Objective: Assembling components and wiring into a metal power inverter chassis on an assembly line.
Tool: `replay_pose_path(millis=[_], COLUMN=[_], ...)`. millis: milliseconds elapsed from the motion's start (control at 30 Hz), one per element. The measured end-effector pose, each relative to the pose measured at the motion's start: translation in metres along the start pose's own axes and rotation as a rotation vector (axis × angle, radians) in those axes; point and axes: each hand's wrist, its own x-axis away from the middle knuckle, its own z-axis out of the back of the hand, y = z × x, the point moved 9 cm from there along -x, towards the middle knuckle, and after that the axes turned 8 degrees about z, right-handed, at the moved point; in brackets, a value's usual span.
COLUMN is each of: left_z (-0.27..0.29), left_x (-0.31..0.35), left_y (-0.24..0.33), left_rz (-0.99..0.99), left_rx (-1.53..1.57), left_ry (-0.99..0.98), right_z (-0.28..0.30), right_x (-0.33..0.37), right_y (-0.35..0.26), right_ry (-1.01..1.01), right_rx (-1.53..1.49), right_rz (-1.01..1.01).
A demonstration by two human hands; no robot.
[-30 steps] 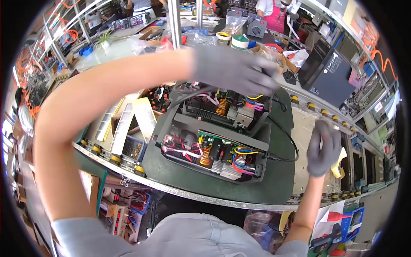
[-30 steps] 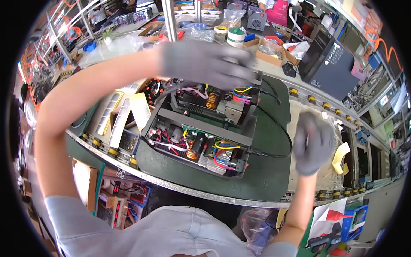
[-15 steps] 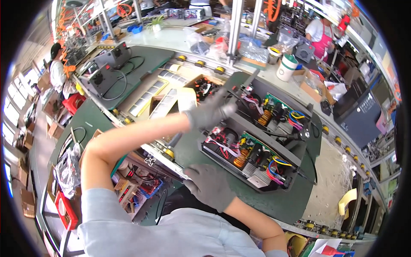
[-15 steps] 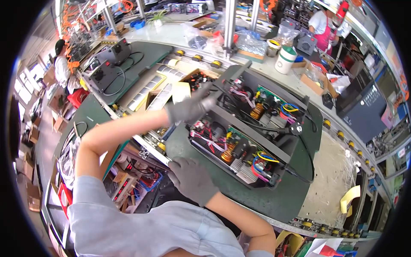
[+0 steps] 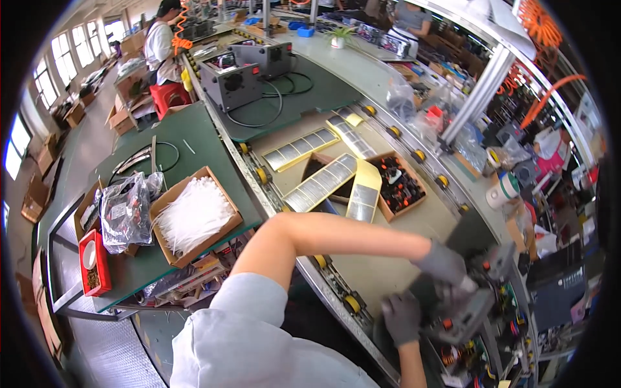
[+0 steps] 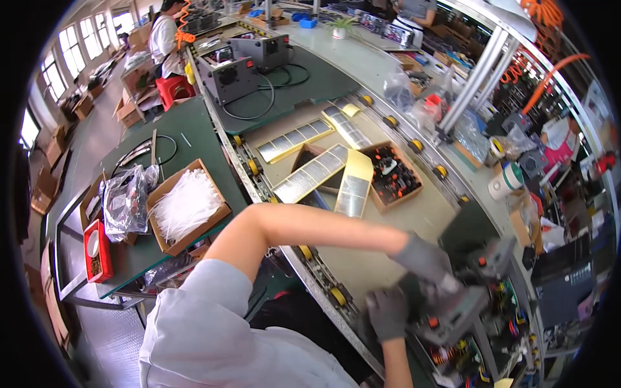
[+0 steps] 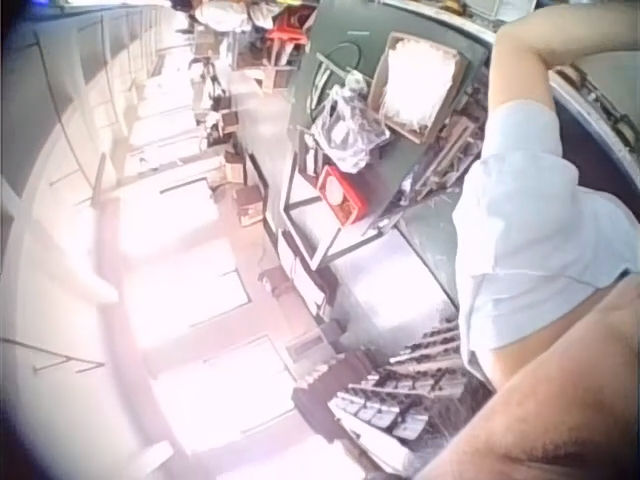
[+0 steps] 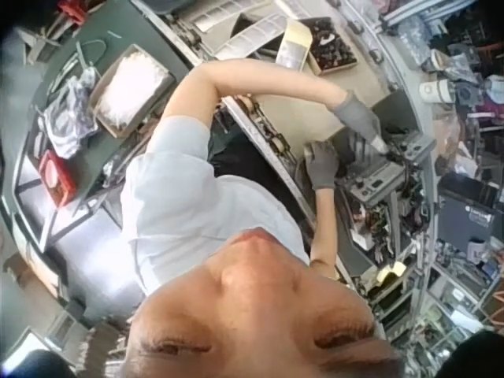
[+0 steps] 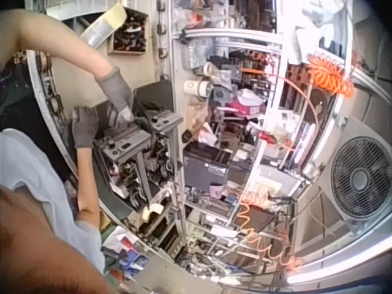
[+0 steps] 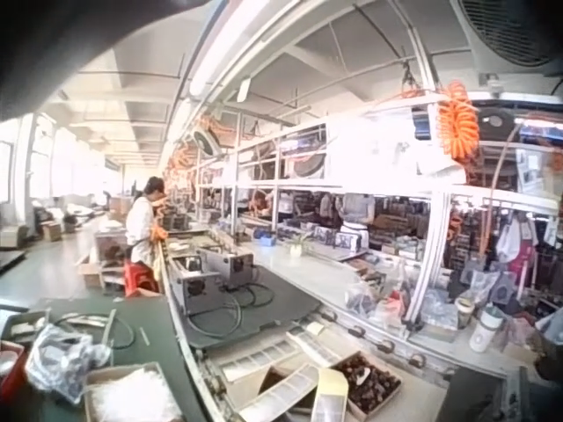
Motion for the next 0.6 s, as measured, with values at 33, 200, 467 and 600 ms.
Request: replay_pose_path(millis=[33, 200, 467, 600], left_z=[0.03, 0.248, 0.337, 0.381], left_x=[0.022, 0.275, 0.452, 0.496], left_y=[-0.012, -0.035, -0.146, -0.226], left_rz=[0.07, 0.41, 1.607, 1.626], left_rx=[0.138, -1.018, -1.052, -0.863], left_ry=[0.018, 1.66, 1.469, 1.544], right_z=[0.011, 0.015, 0.103, 0.121], right_x=[0.02, 0.208, 0.339, 0.4], right_y=[0.012, 0.105, 0.189, 0.211], right_ry=[0.036, 0.11, -0.668, -1.066], right_rx=[0.009, 0.103, 0.492, 0.47], right_rz=[-0.068, 0.302, -0.838, -1.439])
